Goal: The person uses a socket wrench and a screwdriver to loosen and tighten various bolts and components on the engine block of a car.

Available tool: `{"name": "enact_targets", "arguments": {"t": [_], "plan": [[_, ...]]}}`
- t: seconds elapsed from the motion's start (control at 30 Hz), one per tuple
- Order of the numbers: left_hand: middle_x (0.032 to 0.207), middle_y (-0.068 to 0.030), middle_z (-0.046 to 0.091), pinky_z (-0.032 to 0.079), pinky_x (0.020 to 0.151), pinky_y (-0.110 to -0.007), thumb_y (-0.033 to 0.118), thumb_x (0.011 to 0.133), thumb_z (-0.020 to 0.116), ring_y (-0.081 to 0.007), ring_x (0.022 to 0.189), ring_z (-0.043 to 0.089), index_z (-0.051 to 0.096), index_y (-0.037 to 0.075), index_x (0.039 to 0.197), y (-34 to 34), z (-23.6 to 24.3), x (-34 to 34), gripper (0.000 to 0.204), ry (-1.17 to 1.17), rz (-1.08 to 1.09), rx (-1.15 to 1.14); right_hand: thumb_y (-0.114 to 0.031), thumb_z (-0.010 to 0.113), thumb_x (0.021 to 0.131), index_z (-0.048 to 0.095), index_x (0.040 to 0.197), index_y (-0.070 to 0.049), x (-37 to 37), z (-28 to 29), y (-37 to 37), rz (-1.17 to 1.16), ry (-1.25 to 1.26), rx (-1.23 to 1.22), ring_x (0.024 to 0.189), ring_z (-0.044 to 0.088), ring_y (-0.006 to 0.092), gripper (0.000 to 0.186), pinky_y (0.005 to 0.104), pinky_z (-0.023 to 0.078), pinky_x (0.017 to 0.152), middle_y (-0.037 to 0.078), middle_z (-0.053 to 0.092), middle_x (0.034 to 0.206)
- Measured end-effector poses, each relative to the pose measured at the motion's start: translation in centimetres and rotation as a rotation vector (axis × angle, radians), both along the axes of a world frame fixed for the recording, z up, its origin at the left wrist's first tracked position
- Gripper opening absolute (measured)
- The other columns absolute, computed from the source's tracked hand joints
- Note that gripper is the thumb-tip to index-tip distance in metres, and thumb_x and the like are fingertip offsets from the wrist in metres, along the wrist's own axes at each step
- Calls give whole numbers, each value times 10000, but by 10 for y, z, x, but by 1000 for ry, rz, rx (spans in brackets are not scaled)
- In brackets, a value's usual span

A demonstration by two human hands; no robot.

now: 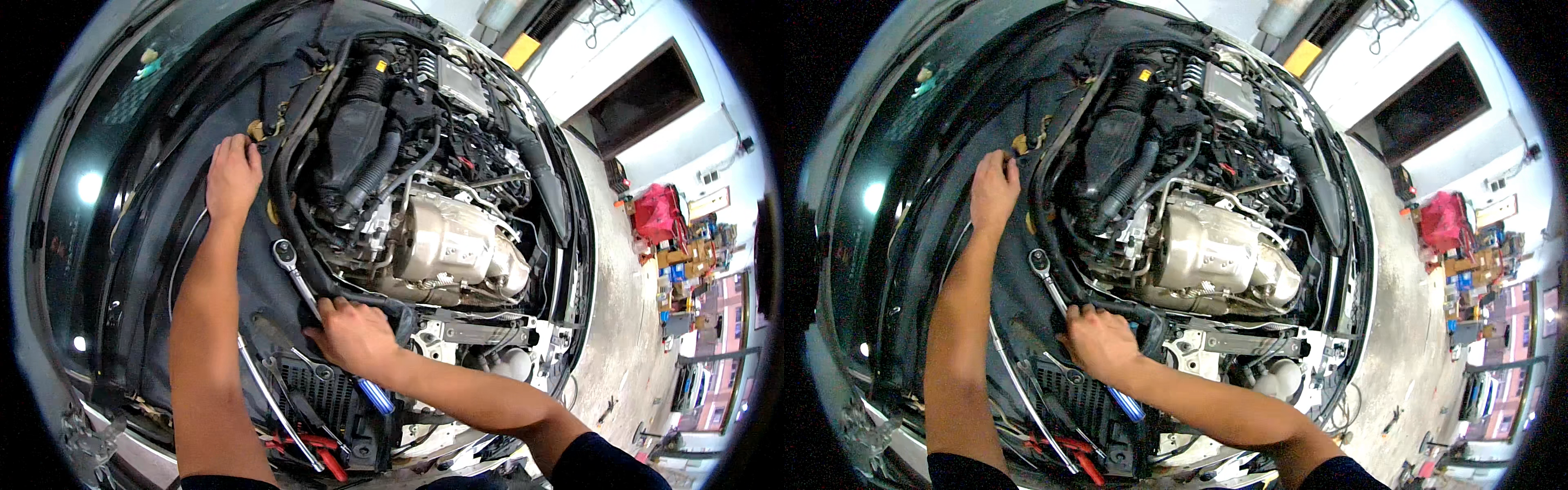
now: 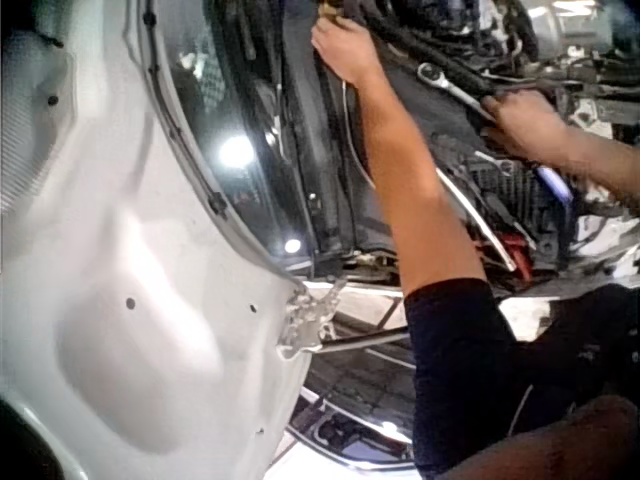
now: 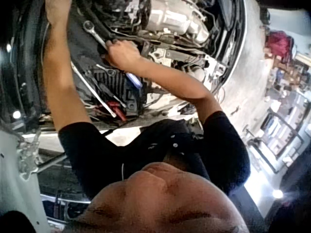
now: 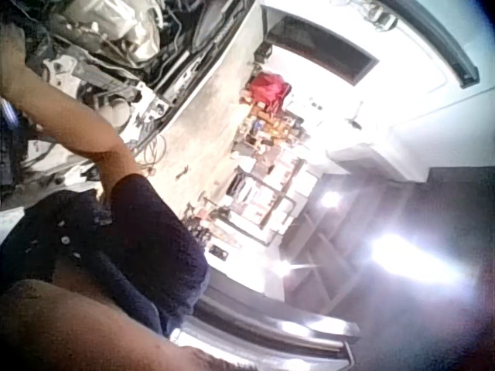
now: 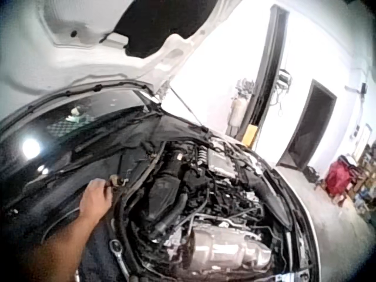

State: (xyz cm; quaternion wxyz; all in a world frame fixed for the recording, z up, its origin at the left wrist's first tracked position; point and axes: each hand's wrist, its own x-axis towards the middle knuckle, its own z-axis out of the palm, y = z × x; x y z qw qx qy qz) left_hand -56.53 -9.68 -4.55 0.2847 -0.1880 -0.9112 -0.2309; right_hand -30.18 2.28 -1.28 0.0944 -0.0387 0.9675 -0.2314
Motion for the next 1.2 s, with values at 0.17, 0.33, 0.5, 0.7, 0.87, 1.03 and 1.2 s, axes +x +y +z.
{"name": "enact_targets", "arguments": {"t": [0.17, 0.33, 0.5, 0.7, 0.87, 1.03, 1.2], "plan": [[967, -186, 591, 457, 834, -454, 169, 915, 530, -379, 951, 564, 568, -5, 957, 0, 1, -1, 183, -14, -4, -1, -157, 604, 829, 528, 1004, 31, -18, -8, -12, -143, -118, -56, 744, 677, 391, 268, 458, 562, 660, 230, 671, 831], [1047, -210, 589, 456, 857, -428, 161, 933, 533, -382, 989, 562, 566, -38, 1073, -9, -2, -2, 246, -11, 38, 1, -127, 573, 855, 533, 981, 92, -1, 19, 20, -82, 54, -533, 812, 645, 420, 256, 470, 515, 714, 307, 629, 857], [989, -194, 575, 455, 830, -436, 152, 954, 504, -375, 961, 561, 562, -27, 1017, 1, 6, 4, 198, -65, 26, -24, -401, 498, 972, 450, 1242, 10, 30, 79, 122, -353, -547, -1349, 626, 600, 149, 494, 283, 516, 558, 95, 581, 777], [1041, -188, 589, 461, 847, -412, 161, 970, 493, -357, 973, 578, 557, -24, 1087, 8, -11, 0, 227, -80, 58, -16, -538, 431, 974, 535, 1155, 72, -2, 60, 152, -362, -290, -540, 887, 642, 313, 645, 441, 495, 803, 236, 642, 921], [1014, -194, 579, 467, 824, -414, 147, 971, 488, -365, 934, 581, 546, -30, 1080, -8, -2, 1, 216, -87, 84, -58, -317, 439, 1007, 552, 1122, 12, 62, 122, 236, -481, -182, -551, 808, 580, 238, 367, 401, 480, 763, 156, 601, 876], [962, -213, 607, 464, 810, -449, 173, 902, 564, -405, 938, 581, 609, -11, 1016, 7, 1, -3, 221, -113, -2, -36, -256, 478, 1010, 558, 942, -83, 87, 110, 318, -725, 445, -106, 661, 465, 122, 202, 288, 398, 602, 8, 476, 711], [961, -209, 608, 460, 814, -454, 147, 897, 554, -395, 955, 570, 594, -10, 976, -5, 6, -1, 180, 54, 55, -74, -308, 426, 1031, 501, 983, -85, 79, 112, 308, -729, 351, -507, 493, 395, 49, 240, 215, 305, 415, -40, 463, 665]]}}
